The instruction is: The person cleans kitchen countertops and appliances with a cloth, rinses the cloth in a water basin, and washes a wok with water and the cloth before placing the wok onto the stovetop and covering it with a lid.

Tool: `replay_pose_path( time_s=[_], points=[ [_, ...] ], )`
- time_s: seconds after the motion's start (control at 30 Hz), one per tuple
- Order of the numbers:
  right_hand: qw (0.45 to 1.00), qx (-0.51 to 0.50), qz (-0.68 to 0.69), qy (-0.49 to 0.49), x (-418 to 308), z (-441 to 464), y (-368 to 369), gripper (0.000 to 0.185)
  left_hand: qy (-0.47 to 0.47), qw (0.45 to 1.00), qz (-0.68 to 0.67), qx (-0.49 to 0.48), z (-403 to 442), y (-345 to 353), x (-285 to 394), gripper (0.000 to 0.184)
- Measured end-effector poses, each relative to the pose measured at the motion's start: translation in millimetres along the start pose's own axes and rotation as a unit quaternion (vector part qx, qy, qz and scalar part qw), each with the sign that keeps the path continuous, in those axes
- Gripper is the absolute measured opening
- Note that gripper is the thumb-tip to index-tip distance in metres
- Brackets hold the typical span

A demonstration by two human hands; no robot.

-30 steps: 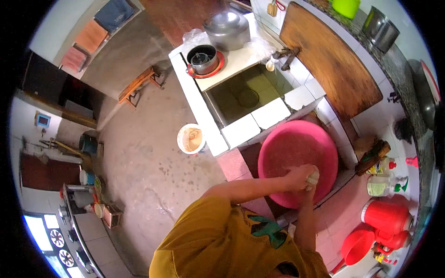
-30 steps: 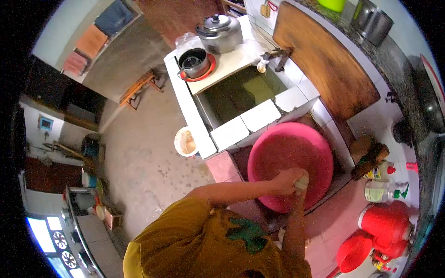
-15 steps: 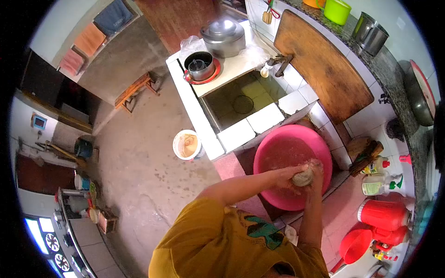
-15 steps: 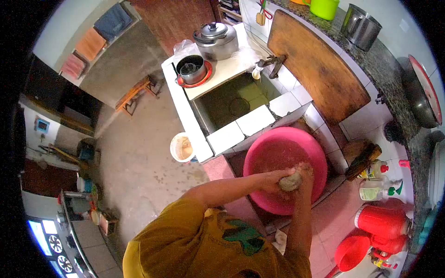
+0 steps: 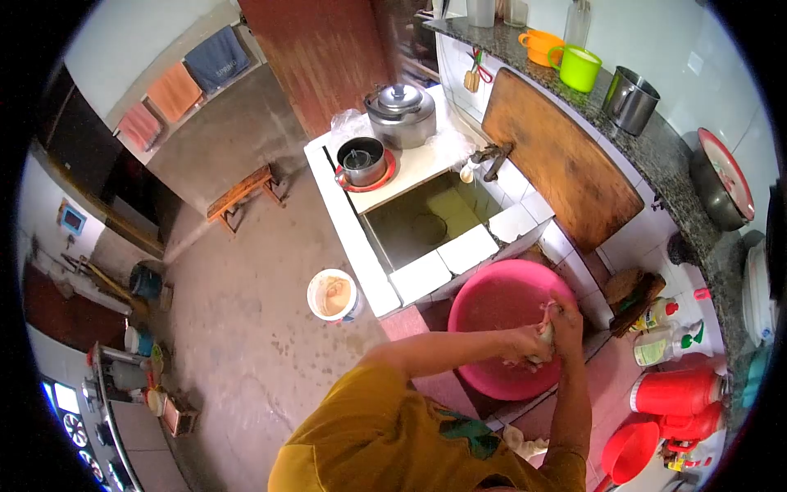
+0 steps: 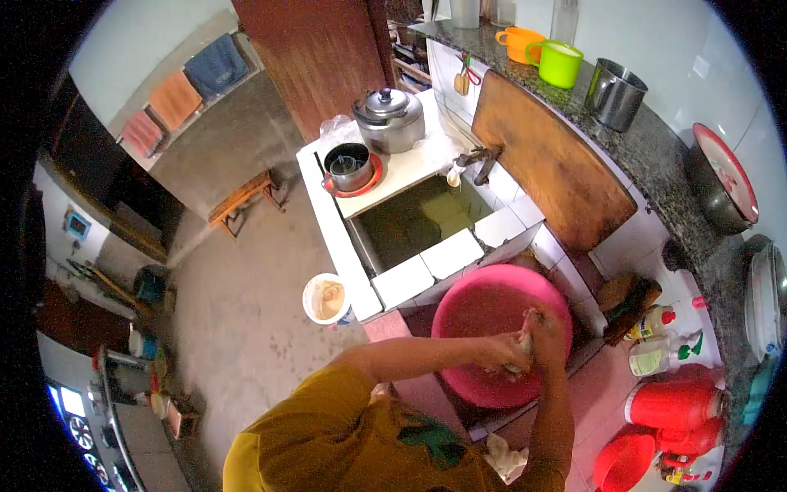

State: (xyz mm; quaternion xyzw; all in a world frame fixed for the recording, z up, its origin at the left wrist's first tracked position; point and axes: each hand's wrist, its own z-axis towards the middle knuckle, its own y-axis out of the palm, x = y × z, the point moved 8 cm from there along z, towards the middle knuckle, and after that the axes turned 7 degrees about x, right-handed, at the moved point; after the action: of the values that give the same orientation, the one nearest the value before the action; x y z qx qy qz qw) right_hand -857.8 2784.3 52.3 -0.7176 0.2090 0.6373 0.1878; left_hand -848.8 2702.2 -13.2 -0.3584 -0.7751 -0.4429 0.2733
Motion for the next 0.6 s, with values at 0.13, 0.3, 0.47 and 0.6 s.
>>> replay_pose_path(
  time_s=[0.13, 0.3, 0.47, 0.6],
  points=[
    [0.994, 0.105, 0.001, -0.024, 38.9, 13.8, -20.3, 0.024, 0.131, 0.93, 0.319, 0.131, 0.5, -7.9, 30.8, 0.038],
    [0.981, 0.187, 0.058, 0.002, 95.1, 17.1, -44.6, 0.016, 0.241, 0.802, 0.506, 0.208, 52.5, -40.7, -18.3, 0.059],
    [0.955, 0.269, -0.033, 0.121, 167.0, 13.2, -51.1, 0.022, 0.256, 0.753, 0.57, 0.207, 12.8, -39.8, -8.4, 0.061],
    [0.954, 0.252, 0.089, 0.133, 190.8, -1.5, -22.5, 0.025, 0.198, 0.773, 0.543, 0.262, -11.2, -64.0, -29.4, 0.053]
  ],
)
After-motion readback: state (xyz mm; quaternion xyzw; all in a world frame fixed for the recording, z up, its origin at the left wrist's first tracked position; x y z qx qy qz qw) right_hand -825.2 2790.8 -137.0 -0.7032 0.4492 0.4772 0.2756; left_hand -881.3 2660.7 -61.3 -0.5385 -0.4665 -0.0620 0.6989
